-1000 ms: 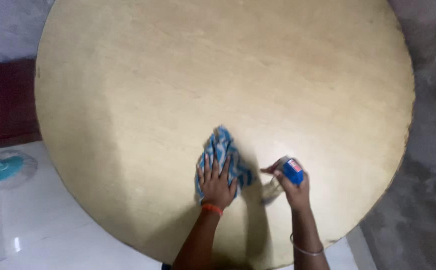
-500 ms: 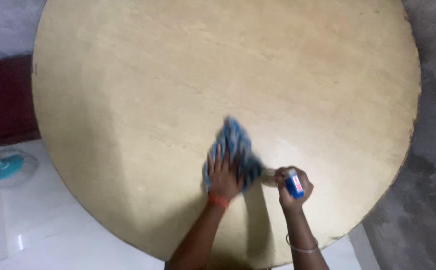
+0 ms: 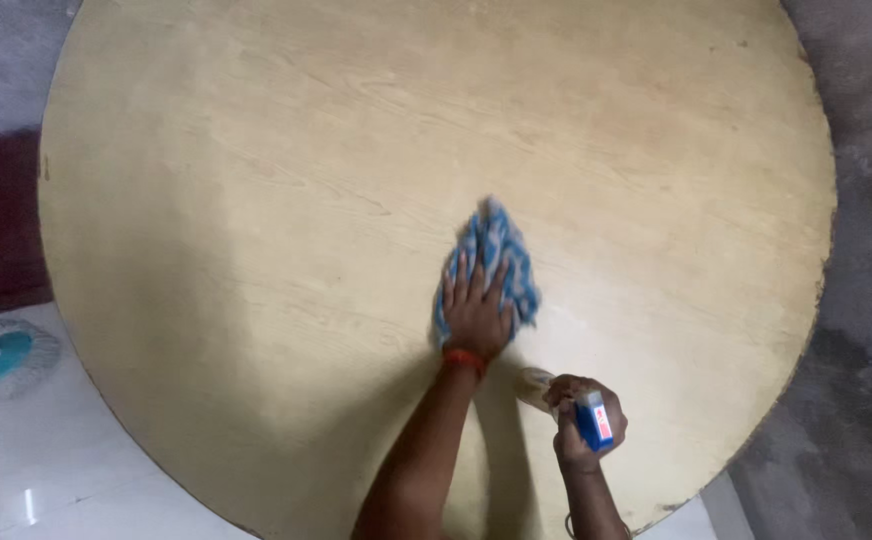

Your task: The person sprays a cleaning solution onto a large round wooden table and wipes the surface with a blue and white striped cloth. The person moves around the table, repeatedly spraying and wiping different sections to clean the entire surface.

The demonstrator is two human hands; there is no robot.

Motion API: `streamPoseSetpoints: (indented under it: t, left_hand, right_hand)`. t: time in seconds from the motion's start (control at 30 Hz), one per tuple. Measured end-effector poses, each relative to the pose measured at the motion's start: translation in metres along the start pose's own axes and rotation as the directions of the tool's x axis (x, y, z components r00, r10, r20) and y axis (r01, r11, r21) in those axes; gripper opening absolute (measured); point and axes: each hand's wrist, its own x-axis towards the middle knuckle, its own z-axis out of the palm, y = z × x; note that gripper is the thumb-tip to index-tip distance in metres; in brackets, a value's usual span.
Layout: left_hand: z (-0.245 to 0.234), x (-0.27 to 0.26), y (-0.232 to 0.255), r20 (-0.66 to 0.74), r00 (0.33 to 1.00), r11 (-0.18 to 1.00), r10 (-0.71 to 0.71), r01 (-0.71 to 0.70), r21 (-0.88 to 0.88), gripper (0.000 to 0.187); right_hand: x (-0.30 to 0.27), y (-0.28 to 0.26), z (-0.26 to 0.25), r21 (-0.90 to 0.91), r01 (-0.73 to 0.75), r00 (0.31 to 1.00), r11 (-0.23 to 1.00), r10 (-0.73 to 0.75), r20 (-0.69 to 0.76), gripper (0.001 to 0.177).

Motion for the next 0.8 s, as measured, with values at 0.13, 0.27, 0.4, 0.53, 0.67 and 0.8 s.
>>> streamPoseSetpoints:
  t: [0.13,0.27,0.4,0.53,0.67,0.8]
  left_hand:
    - [-0.008,0.016,-0.005,-0.061,0.997,0.999,0.04,-0.04,0.004,0.07]
    - [-0.012,-0.089,-0.036,0.087,0.994,0.995,-0.069,0.075,-0.065,0.076]
    - [-0.035,-0.236,-0.07,0.104,0.99,0.991,-0.093,0.081,0.106,0.08]
    - [-0.033,-0.237,-0.079,-0.142,0.982,0.986,-0.123,0.138,0.097,0.082]
    - [-0.04,-0.192,-0.086,-0.091,0.954,0.946,-0.285,0.295,0.131,0.084]
    - [-0.039,-0.1,-0.111,-0.305,0.884,0.905,-0.354,0.406,0.127,0.084]
  right_hand:
    - [0.006,0.003,0.001,0.015,0.026,1.0,1.0,-0.026,0.013,0.025]
    - [0.002,-0.004,-0.004,0.01,0.016,0.999,1.0,-0.017,0.044,0.028]
    - [0.004,-0.001,-0.005,-0.016,0.055,0.997,0.998,-0.054,0.055,0.028]
    - [0.0,-0.001,-0.006,0.027,0.024,0.999,0.999,-0.025,0.048,0.028]
    - [0.005,0.007,-0.004,0.022,0.034,0.999,0.999,-0.035,0.04,0.029]
    - [0.008,0.009,-0.008,0.07,0.024,0.998,0.997,-0.028,0.052,0.026]
